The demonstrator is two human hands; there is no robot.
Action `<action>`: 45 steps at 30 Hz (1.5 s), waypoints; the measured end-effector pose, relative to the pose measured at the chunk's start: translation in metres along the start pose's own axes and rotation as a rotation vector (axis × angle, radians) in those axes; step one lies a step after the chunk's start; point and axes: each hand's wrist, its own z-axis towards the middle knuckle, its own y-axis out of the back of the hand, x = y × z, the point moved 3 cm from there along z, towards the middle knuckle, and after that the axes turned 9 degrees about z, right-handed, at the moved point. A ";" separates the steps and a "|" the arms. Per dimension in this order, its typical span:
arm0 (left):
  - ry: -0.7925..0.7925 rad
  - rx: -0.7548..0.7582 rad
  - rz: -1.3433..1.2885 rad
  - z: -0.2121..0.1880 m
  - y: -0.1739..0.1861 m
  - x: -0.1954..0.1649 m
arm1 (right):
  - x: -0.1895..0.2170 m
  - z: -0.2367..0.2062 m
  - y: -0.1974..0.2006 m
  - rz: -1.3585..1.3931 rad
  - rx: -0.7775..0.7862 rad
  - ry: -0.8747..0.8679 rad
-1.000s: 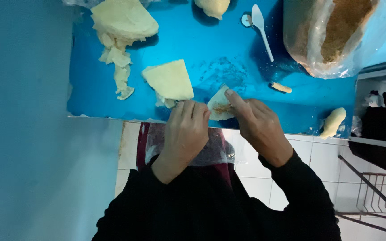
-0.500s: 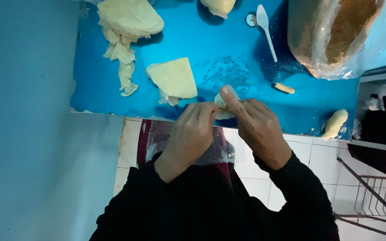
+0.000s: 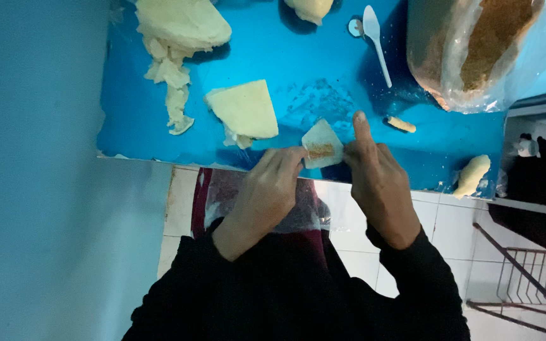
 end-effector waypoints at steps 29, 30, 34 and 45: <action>-0.258 -0.018 0.289 0.024 -0.015 0.007 | 0.001 0.023 -0.004 0.116 0.227 0.092; -0.263 -0.007 0.301 0.026 -0.016 0.007 | -0.002 0.029 -0.004 0.168 0.232 0.083; -0.291 -0.002 0.338 0.027 -0.015 0.002 | -0.015 0.044 -0.010 0.465 0.320 -0.132; -0.362 0.060 0.500 0.027 -0.021 0.007 | -0.001 0.008 -0.013 0.013 0.041 0.301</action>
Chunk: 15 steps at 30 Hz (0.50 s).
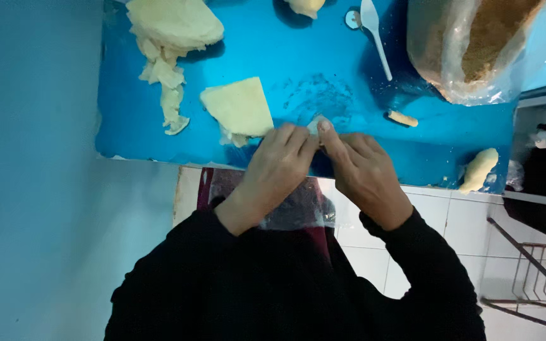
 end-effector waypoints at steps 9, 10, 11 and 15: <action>0.119 0.099 -0.144 0.021 -0.007 0.018 | -0.027 0.026 0.005 0.554 0.096 -0.379; 0.108 0.058 -0.098 0.019 -0.004 0.015 | -0.024 0.023 0.006 0.508 0.068 -0.352; 0.095 0.012 -0.048 0.016 -0.002 0.013 | -0.020 0.020 0.006 0.416 0.056 -0.302; -0.001 0.042 0.087 0.004 0.006 0.002 | -0.006 0.008 0.001 0.155 -0.012 -0.109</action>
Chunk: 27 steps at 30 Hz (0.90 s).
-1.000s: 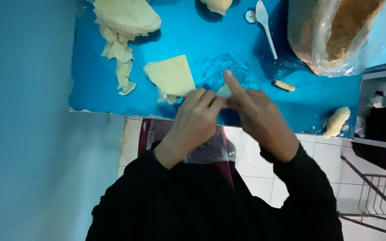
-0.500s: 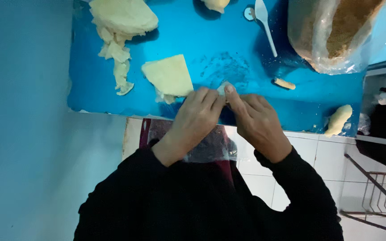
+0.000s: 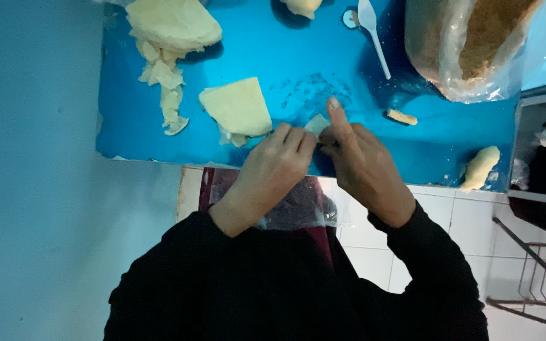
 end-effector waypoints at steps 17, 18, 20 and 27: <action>0.008 0.299 0.333 0.010 0.000 -0.018 | 0.003 -0.009 -0.016 -0.368 -0.007 -0.005; 0.042 0.249 0.300 0.022 -0.001 -0.012 | 0.002 -0.007 -0.015 -0.391 0.017 -0.024; 0.107 0.142 0.239 0.038 0.001 -0.001 | -0.003 -0.002 -0.009 -0.367 0.067 -0.085; 0.349 -0.020 0.275 -0.018 0.032 0.023 | -0.013 0.019 -0.014 -0.217 -0.059 -0.110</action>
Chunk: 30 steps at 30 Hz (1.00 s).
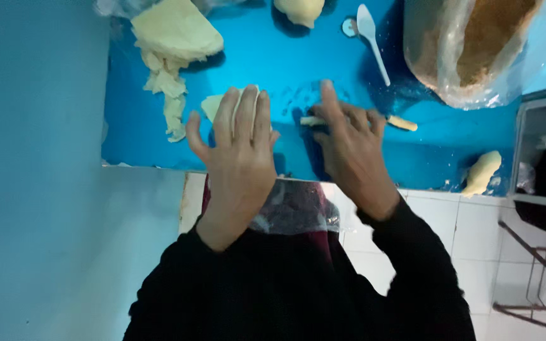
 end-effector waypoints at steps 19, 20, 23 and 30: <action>0.253 -0.095 -0.736 -0.018 -0.008 0.041 | 0.070 0.038 -0.038 0.545 -0.043 0.129; 0.275 -0.106 -0.813 -0.018 -0.009 0.043 | 0.072 0.044 -0.041 0.566 -0.044 0.056; 0.285 -0.104 -0.992 -0.018 -0.013 0.046 | 0.067 0.054 -0.045 0.613 -0.055 -0.082; 0.266 -0.211 -0.805 -0.018 -0.021 0.041 | 0.039 0.059 -0.044 0.784 -0.002 -0.259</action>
